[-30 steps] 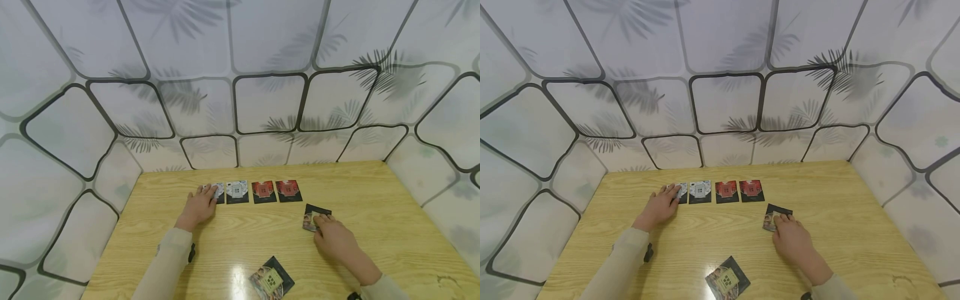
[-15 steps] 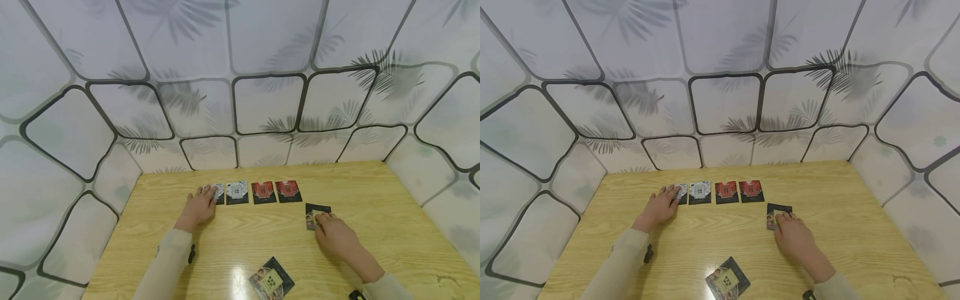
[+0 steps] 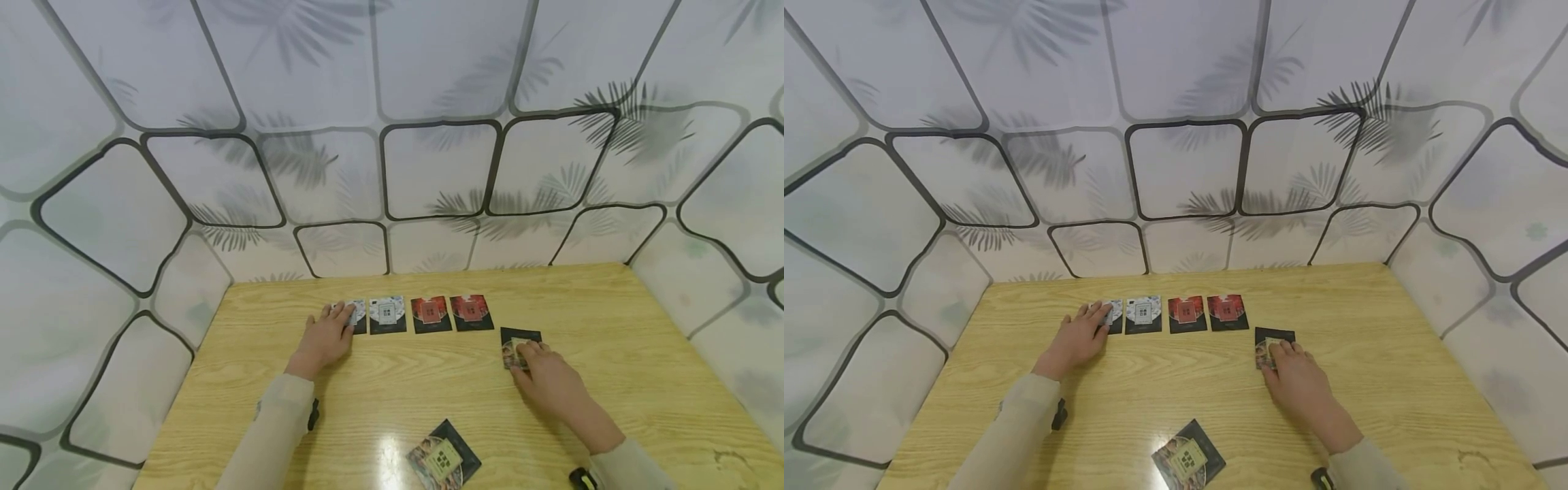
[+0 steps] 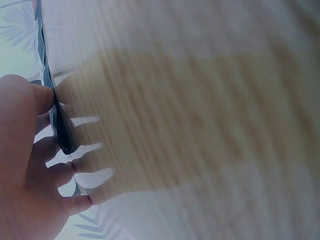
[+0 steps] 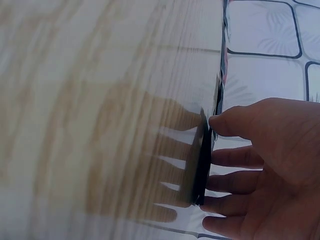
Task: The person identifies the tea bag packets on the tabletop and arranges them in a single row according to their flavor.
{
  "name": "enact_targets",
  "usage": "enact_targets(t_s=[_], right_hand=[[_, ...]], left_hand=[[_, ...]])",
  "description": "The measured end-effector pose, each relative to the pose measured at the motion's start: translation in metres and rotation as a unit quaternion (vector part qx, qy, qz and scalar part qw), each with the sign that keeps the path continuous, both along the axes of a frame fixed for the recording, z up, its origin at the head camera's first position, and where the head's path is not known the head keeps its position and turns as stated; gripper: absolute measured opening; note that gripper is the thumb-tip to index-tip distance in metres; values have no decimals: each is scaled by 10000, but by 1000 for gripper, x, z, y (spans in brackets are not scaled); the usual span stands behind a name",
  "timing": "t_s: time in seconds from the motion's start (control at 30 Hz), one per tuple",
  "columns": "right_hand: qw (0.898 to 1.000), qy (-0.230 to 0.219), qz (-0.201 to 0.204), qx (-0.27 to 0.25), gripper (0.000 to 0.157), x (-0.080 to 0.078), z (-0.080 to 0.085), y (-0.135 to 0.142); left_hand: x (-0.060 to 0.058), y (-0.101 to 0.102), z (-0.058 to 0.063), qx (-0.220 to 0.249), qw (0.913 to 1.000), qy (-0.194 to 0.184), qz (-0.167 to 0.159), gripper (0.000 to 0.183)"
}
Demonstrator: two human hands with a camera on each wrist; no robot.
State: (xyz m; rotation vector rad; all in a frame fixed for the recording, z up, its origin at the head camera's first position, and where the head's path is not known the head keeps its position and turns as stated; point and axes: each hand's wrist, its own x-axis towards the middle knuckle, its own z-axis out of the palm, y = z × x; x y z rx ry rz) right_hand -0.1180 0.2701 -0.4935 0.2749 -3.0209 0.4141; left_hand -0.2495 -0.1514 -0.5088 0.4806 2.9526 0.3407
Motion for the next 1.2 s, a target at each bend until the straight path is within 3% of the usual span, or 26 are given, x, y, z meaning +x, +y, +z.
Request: enact_targets(t_s=[0.7, 1.2], right_hand=[[9995, 43, 228, -200, 40, -16, -3, 7], [9997, -14, 240, 8, 39, -30, -5, 11]], left_hand=[[1, 1, 1, 31, 10000, -33, 24, 56], [1, 2, 1, -4, 9999, -81, 66, 56]])
